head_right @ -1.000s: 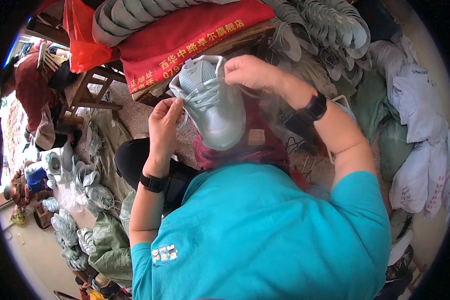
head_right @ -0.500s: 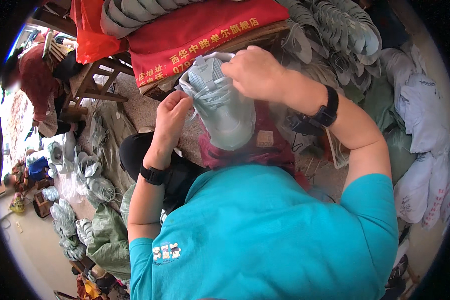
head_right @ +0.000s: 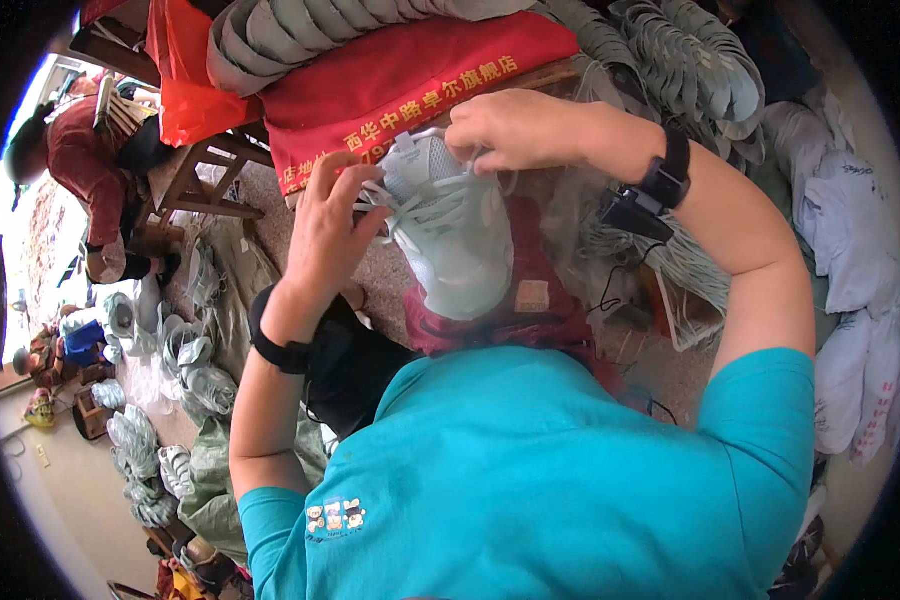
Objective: The person threads a white shoelace through the eyelets of a light green sneaker, pulling the lace tight and adjusting the loops. They repeat this process for multiple shoes, handling them one at a time in a cluttered workspace.
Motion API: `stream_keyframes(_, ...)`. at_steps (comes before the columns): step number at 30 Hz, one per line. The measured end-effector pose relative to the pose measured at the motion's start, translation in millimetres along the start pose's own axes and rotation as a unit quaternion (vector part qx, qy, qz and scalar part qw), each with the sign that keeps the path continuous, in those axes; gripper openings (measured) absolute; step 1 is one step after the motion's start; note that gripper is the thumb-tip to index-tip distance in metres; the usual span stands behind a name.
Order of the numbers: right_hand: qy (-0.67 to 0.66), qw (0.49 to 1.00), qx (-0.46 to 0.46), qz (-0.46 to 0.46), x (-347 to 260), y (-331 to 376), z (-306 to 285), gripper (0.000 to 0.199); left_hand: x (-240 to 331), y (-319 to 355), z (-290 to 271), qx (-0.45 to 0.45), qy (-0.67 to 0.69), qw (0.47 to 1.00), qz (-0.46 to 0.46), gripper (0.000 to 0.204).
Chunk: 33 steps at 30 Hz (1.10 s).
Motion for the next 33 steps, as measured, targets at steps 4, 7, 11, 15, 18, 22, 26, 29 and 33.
stream_keyframes(4,-0.045,0.997,-0.019,0.059,6.3,-6.1,3.6,0.019,-18.4,-4.6,13.8,-0.136,0.048,0.989,0.031,0.022)
stream_keyframes(7,-0.100,0.990,-0.023,0.099,11.8,-6.7,11.0,0.023,-27.6,-6.4,22.4,-0.156,0.097,0.982,0.041,0.016)
stream_keyframes(11,-0.181,0.969,0.040,0.166,23.5,-4.0,23.3,0.024,-38.5,-5.6,39.1,-0.163,0.222,0.959,-0.068,0.015)
stream_keyframes(15,-0.432,0.862,0.121,0.237,35.8,0.9,39.5,0.019,-45.1,3.7,48.1,-0.041,0.237,0.960,-0.140,0.017)
stream_keyframes(18,-0.208,0.953,0.150,0.161,6.9,-4.6,18.7,0.021,-37.5,2.8,38.3,0.073,0.320,0.926,-0.187,0.018)
stream_keyframes(22,-0.339,0.915,0.217,-0.008,-64.9,-10.8,-40.4,0.023,9.6,-19.0,-45.3,0.197,0.385,0.896,-0.098,0.014)
stream_keyframes(26,-0.476,0.868,0.132,-0.043,-81.6,-24.2,-45.6,0.025,9.4,-24.0,-63.7,0.258,0.352,0.898,-0.049,0.016)
stream_keyframes(29,-0.503,0.857,0.110,-0.022,-67.7,-37.5,-30.3,0.024,-25.1,-9.5,-19.0,0.215,0.453,0.844,-0.191,0.017)
stream_keyframes(33,-0.455,0.859,0.235,-0.003,-31.9,-37.8,-34.2,0.021,-2.6,6.3,18.5,0.149,0.515,0.822,-0.195,0.023)
Point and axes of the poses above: each hand's wrist, its own y-axis away from the middle knuckle, its own z-axis out of the palm, x = y × z, the point moved 8 cm from there along -y, towards the middle knuckle, and after that the axes turned 6 degrees about -x, right-handed, at the moved point
